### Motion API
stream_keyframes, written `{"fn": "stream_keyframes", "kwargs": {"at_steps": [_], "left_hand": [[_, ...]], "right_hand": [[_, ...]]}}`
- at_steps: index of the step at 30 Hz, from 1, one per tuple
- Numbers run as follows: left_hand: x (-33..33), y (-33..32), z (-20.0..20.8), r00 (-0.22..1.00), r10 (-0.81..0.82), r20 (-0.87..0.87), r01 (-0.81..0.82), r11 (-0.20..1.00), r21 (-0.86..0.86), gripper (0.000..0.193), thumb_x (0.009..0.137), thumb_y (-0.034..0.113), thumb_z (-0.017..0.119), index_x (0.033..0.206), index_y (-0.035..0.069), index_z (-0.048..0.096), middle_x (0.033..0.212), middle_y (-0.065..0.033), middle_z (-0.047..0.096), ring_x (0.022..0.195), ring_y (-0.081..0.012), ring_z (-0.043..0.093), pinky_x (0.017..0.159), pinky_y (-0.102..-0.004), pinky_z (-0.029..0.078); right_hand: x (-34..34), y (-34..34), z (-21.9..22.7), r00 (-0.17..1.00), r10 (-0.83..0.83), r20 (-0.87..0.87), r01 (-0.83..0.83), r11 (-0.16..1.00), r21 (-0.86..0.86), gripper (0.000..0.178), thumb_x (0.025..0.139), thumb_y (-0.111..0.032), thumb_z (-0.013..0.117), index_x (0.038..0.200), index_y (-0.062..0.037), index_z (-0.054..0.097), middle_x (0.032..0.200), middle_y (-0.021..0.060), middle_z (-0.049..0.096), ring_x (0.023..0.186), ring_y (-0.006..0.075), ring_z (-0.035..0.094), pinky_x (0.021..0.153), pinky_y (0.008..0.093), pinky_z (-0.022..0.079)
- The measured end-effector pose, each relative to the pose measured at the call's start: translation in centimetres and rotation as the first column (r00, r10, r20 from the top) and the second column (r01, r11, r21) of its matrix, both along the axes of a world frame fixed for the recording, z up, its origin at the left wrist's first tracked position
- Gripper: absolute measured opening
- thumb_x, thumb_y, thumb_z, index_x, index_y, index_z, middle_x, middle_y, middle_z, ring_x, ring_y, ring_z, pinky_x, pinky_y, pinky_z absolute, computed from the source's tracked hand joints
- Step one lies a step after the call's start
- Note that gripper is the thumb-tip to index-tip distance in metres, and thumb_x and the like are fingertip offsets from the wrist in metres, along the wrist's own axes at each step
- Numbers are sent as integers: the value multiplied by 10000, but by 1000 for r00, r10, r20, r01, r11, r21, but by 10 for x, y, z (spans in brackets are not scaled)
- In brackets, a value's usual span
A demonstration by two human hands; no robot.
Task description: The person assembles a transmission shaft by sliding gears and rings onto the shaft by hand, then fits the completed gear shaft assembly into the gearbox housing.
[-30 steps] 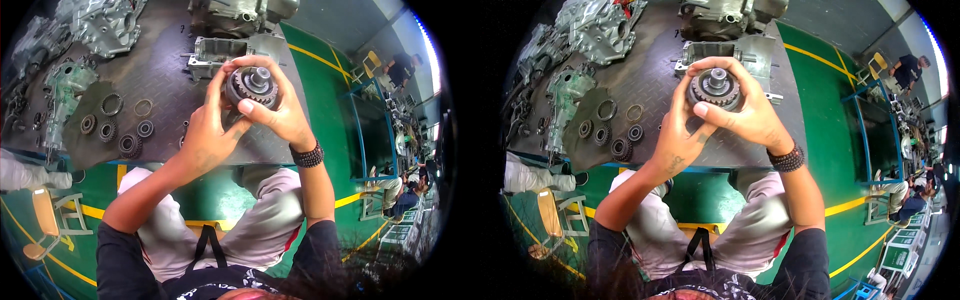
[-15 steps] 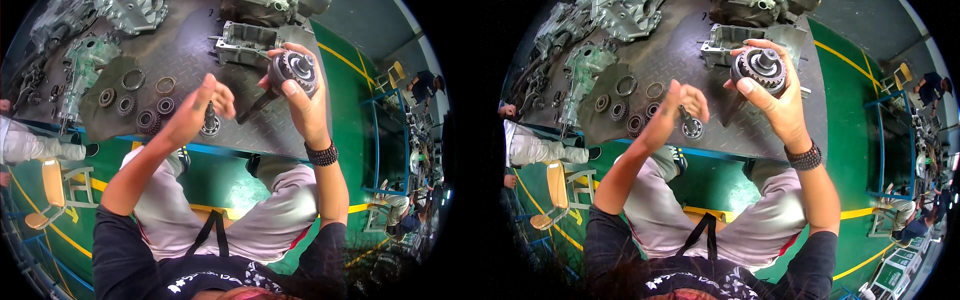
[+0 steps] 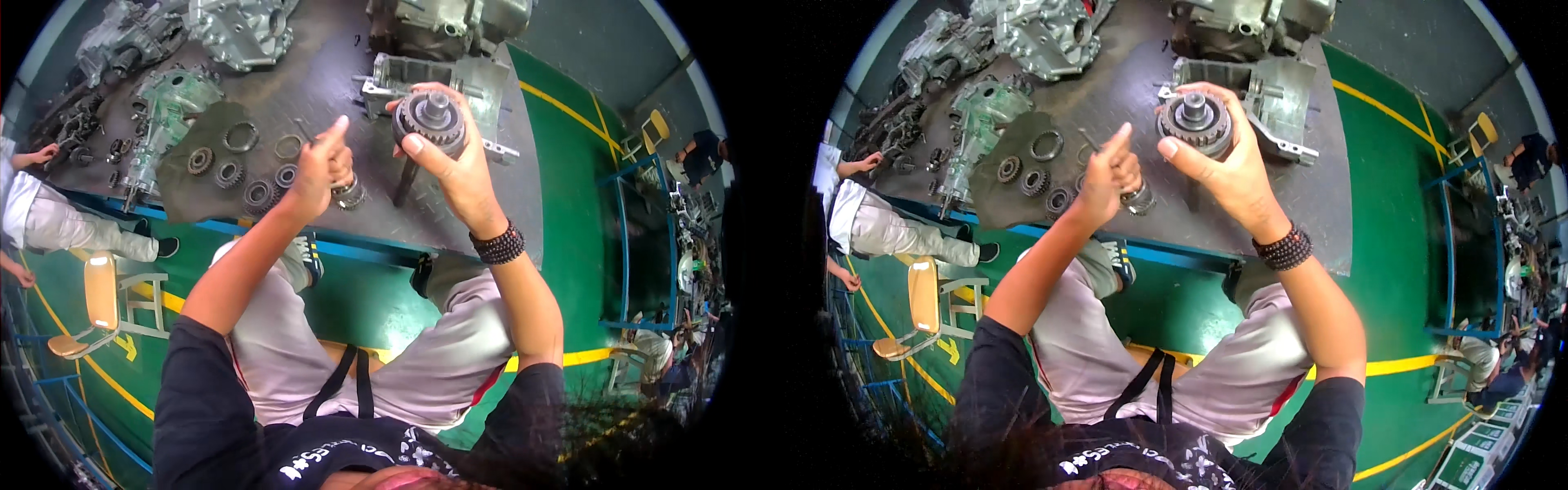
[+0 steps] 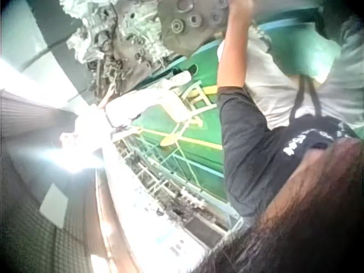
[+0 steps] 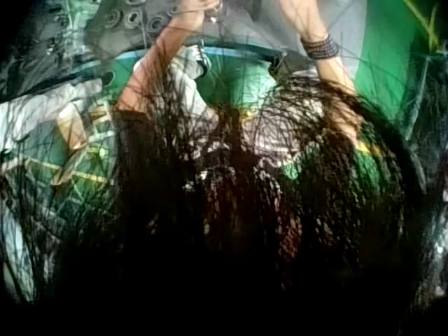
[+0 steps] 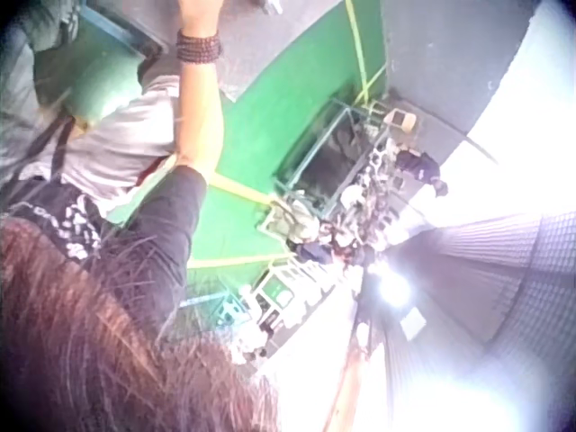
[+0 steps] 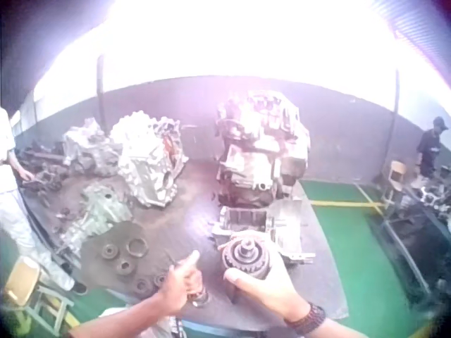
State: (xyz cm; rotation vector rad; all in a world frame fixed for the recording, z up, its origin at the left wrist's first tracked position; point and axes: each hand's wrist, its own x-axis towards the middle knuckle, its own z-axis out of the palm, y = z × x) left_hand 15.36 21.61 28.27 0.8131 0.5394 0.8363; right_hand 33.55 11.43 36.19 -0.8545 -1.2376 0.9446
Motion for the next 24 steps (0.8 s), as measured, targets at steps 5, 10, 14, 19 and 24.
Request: {"fn": "stream_keyframes", "kwargs": {"at_steps": [5, 10, 14, 19, 24], "left_hand": [[-11, -14, 121, 895, 132, 426, -202, 972, 124, 509, 1069, 322, 501, 601, 221, 331, 486, 80, 170, 408, -87, 146, 433, -280, 193], [12, -55, 234, 931, -121, 344, -115, 797, 593, 513, 1074, 304, 480, 594, 216, 321, 482, 88, 175, 407, -74, 142, 424, -275, 178], [56, -68, 250, 978, -195, 74, 116, 807, 580, 533, 1048, 310, 554, 590, 214, 300, 487, 98, 211, 398, -48, 179, 419, -249, 174], [73, -59, 238, 984, -164, -65, 174, 842, 510, 535, 1040, 288, 568, 590, 215, 289, 483, 96, 230, 396, -32, 188, 406, -237, 161], [98, -60, 225, 967, -201, -156, 251, 851, 462, 508, 1029, 263, 581, 603, 208, 309, 488, 98, 242, 408, -24, 186, 409, -230, 166]], "right_hand": [[9, -24, 15, 998, -21, 51, 22, 1000, -21, 599, 834, -135, 832, 1327, -46, 503, 1201, 52, 647, 1136, 125, 597, 1036, 303, 455], [5, -32, 19, 997, -35, 62, 33, 999, 34, 646, 811, -155, 862, 1333, -46, 499, 1206, 27, 594, 1156, 115, 561, 1035, 289, 441], [1, -31, 15, 999, -22, 30, 21, 1000, 14, 688, 812, -151, 869, 1357, -43, 463, 1209, 36, 595, 1126, 108, 568, 1012, 283, 455], [7, -34, 21, 999, 12, -38, -13, 1000, -23, 729, 792, -159, 890, 1362, -38, 452, 1197, 30, 609, 1093, 99, 578, 978, 281, 473], [25, -30, 14, 999, 25, -26, -25, 999, -21, 733, 798, -185, 888, 1371, -44, 452, 1213, 41, 606, 1113, 109, 576, 979, 295, 475]]}}
